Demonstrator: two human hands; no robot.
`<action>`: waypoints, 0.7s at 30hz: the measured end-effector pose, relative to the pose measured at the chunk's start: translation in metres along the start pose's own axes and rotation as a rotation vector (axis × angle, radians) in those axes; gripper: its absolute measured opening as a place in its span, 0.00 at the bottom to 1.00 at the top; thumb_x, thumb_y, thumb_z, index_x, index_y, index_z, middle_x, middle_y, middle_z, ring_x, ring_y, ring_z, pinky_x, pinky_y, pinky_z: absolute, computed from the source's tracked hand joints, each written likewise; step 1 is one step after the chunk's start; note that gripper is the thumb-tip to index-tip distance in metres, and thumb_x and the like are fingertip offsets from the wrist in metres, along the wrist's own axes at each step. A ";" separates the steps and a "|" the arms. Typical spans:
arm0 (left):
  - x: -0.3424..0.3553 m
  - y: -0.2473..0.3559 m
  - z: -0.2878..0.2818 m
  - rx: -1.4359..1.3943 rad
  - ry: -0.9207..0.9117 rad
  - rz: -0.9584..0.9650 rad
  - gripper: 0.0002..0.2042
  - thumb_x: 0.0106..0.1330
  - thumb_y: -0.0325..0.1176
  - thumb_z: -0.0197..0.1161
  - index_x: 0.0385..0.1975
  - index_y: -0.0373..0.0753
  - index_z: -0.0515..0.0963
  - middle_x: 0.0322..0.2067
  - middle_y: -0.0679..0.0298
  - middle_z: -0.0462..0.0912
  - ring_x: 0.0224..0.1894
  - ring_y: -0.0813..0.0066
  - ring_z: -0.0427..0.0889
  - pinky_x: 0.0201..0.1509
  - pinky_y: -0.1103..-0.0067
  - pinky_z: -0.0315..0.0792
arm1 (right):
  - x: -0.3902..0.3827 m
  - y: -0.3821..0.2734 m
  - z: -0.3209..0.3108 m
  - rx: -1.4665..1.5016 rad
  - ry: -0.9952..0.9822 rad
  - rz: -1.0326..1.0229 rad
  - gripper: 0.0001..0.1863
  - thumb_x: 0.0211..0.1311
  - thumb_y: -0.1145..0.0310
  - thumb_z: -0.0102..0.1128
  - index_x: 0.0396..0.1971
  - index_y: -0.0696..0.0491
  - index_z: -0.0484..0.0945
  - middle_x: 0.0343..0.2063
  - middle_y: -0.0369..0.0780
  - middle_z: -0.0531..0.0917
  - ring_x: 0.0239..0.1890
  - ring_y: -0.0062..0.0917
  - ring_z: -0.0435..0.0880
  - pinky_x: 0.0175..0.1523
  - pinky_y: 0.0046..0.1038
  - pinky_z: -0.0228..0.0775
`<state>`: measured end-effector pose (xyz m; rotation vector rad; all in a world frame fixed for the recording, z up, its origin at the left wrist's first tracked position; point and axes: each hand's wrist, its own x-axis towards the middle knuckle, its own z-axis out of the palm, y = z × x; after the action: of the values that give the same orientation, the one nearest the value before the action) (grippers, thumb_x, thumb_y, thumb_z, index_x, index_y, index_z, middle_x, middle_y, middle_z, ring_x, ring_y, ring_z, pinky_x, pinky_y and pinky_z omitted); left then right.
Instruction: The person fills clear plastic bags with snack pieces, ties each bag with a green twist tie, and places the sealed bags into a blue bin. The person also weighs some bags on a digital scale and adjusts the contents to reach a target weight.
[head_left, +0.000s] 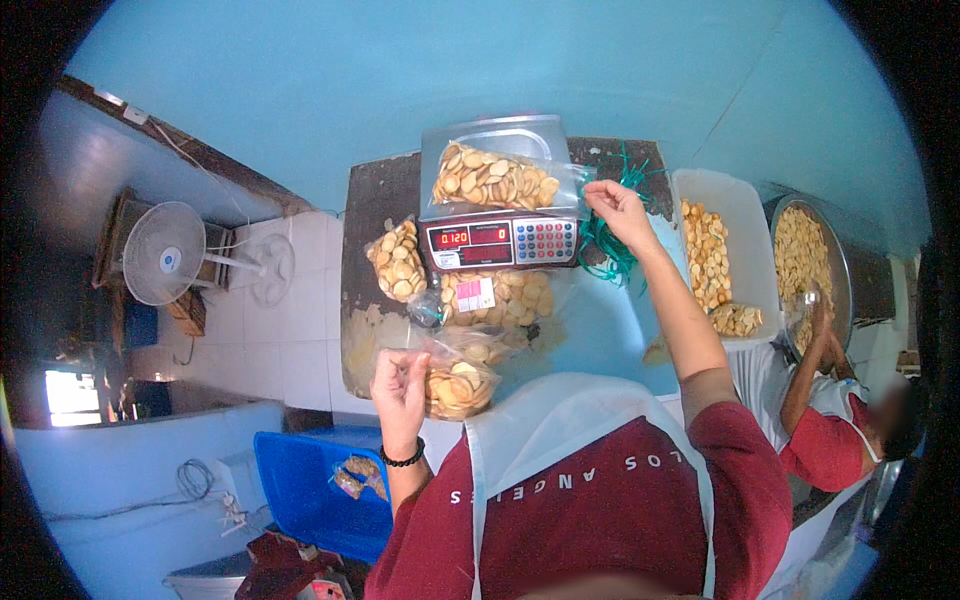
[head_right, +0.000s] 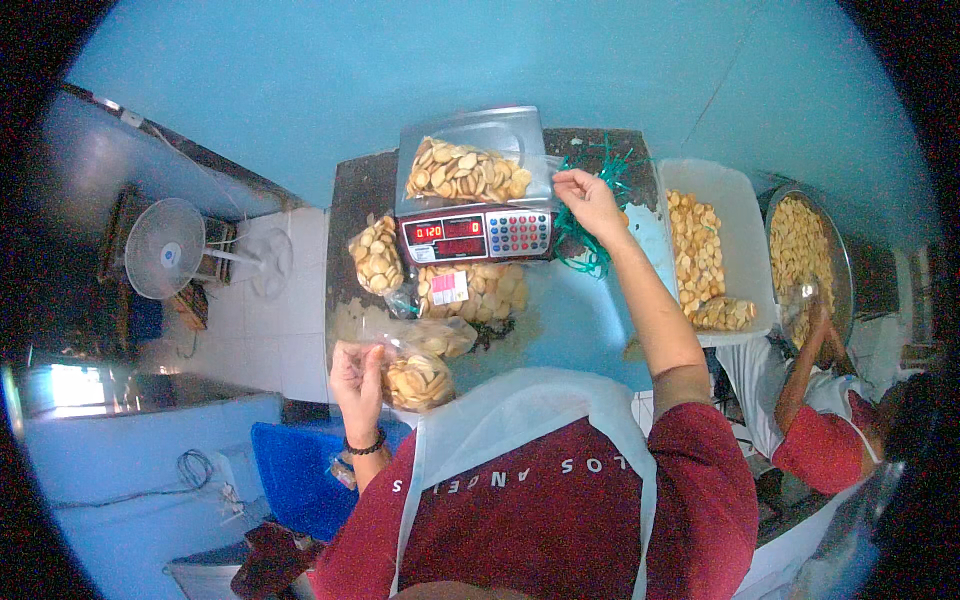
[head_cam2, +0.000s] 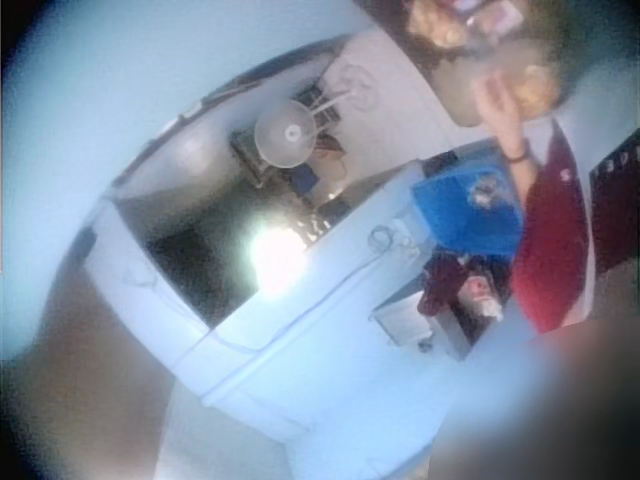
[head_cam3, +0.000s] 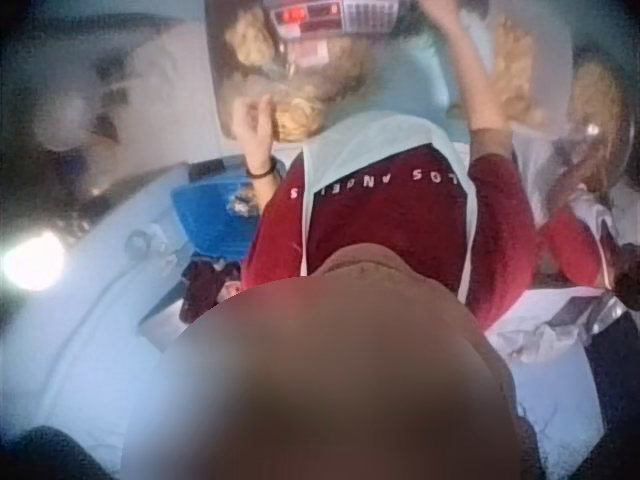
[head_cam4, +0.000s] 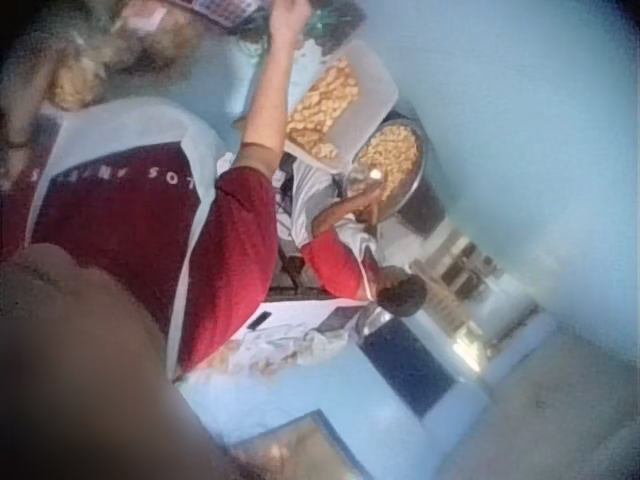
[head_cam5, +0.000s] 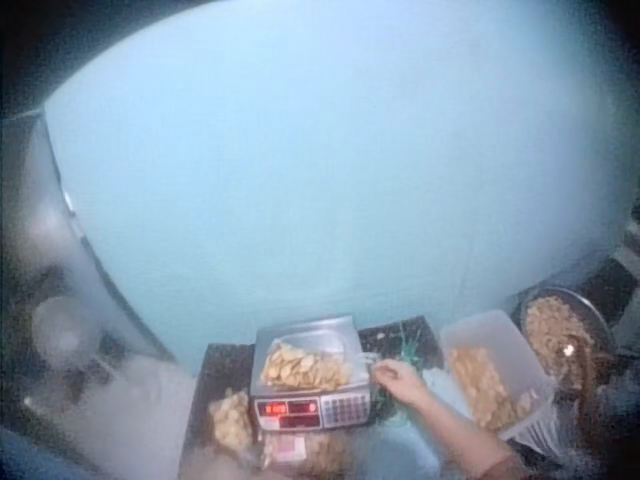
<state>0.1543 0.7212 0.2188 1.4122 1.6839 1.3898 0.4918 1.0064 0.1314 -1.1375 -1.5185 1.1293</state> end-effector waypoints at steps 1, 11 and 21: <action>-0.001 -0.001 0.000 -0.017 -0.018 -0.017 0.03 0.69 0.24 0.60 0.34 0.36 0.73 0.34 0.63 0.81 0.35 0.82 0.77 0.41 0.84 0.72 | -0.002 0.002 -0.001 -0.096 0.014 -0.010 0.14 0.64 0.70 0.64 0.48 0.57 0.80 0.38 0.37 0.84 0.42 0.19 0.82 0.47 0.22 0.74; -0.004 0.002 0.012 -0.101 -0.047 0.062 0.03 0.67 0.21 0.62 0.35 0.33 0.74 0.28 0.67 0.81 0.32 0.85 0.76 0.36 0.85 0.71 | -0.032 0.002 0.000 -0.225 -0.061 -0.054 0.21 0.58 0.67 0.69 0.51 0.54 0.79 0.43 0.39 0.83 0.49 0.25 0.80 0.52 0.28 0.73; 0.015 0.042 0.080 -0.264 -0.153 0.077 0.16 0.67 0.20 0.59 0.54 0.34 0.75 0.32 0.65 0.84 0.35 0.83 0.80 0.40 0.83 0.74 | -0.069 -0.098 0.053 -0.674 -0.129 -0.882 0.10 0.55 0.69 0.60 0.37 0.47 0.83 0.37 0.36 0.83 0.43 0.33 0.81 0.51 0.36 0.70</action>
<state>0.2354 0.7612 0.2340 1.4040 1.3104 1.4460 0.4374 0.9158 0.2081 -0.6335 -2.2561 0.0784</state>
